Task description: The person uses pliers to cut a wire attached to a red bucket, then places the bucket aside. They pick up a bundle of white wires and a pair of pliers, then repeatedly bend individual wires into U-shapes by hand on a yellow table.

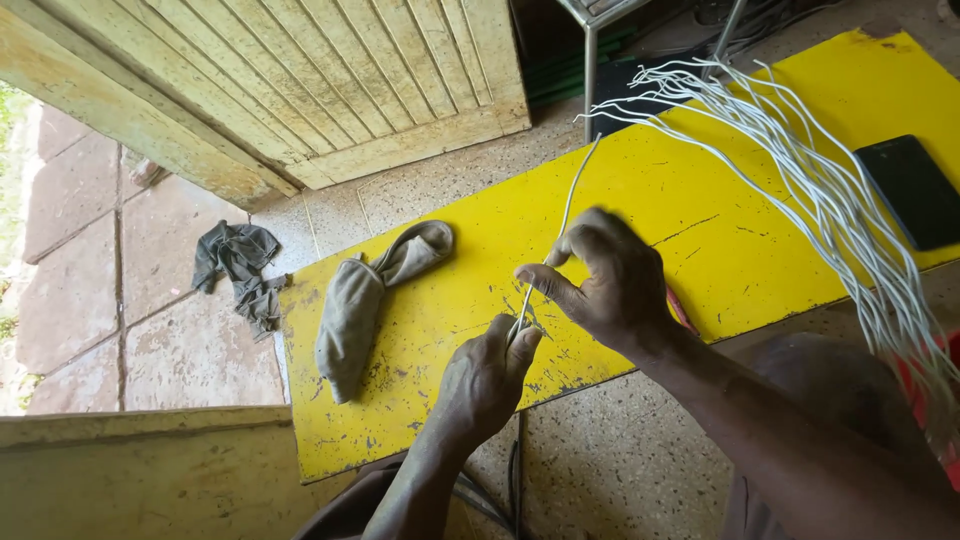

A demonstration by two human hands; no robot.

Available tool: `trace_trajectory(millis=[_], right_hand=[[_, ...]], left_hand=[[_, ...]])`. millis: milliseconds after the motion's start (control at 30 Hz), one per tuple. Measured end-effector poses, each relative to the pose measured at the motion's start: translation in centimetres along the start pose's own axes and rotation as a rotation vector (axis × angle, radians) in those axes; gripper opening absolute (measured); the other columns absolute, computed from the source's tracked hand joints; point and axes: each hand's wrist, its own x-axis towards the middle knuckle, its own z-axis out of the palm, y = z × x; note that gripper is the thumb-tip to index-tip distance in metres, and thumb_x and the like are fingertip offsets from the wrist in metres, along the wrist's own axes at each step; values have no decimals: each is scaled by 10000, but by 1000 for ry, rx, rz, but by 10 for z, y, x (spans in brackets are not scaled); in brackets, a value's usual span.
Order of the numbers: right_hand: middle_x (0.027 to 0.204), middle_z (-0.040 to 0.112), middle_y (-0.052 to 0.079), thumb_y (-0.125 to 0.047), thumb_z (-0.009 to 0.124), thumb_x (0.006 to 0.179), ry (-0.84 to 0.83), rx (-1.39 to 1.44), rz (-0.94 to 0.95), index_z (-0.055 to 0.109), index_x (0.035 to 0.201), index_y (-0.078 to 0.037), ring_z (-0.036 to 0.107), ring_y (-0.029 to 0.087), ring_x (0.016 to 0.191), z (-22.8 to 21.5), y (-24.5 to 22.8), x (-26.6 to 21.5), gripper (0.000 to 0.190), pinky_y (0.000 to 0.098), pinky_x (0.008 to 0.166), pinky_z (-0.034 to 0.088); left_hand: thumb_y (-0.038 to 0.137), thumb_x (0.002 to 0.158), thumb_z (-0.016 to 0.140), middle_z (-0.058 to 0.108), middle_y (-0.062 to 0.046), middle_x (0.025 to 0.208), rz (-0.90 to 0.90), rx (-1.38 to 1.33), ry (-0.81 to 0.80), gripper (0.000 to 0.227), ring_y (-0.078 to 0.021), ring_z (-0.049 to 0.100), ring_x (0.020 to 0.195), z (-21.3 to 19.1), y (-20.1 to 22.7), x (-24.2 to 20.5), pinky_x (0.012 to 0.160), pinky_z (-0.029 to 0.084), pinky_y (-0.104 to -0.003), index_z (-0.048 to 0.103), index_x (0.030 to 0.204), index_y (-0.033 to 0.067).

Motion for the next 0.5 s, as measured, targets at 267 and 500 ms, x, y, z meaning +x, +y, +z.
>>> trace_trajectory(millis=[267,500], right_hand=[[1030,782,86,-659,665,942,-70,-147,-277,776,777,-127,695,369,1247,-13,46,12,568,676,1248,267],[717,578,18,-689,478,985,-264,48,-54,569,701,-122,511,188,736,5,69,3,640,365,617,411]], left_hand=[[624,1045,367,577,-24,662,77,19,13,522,-203,534,560,1,1,-2,520,359,-428,594,1009,156],[583,1045,409,578,4,694,69,-271,267,528,-106,487,557,12,-4,0,483,393,-317,636,917,123]])
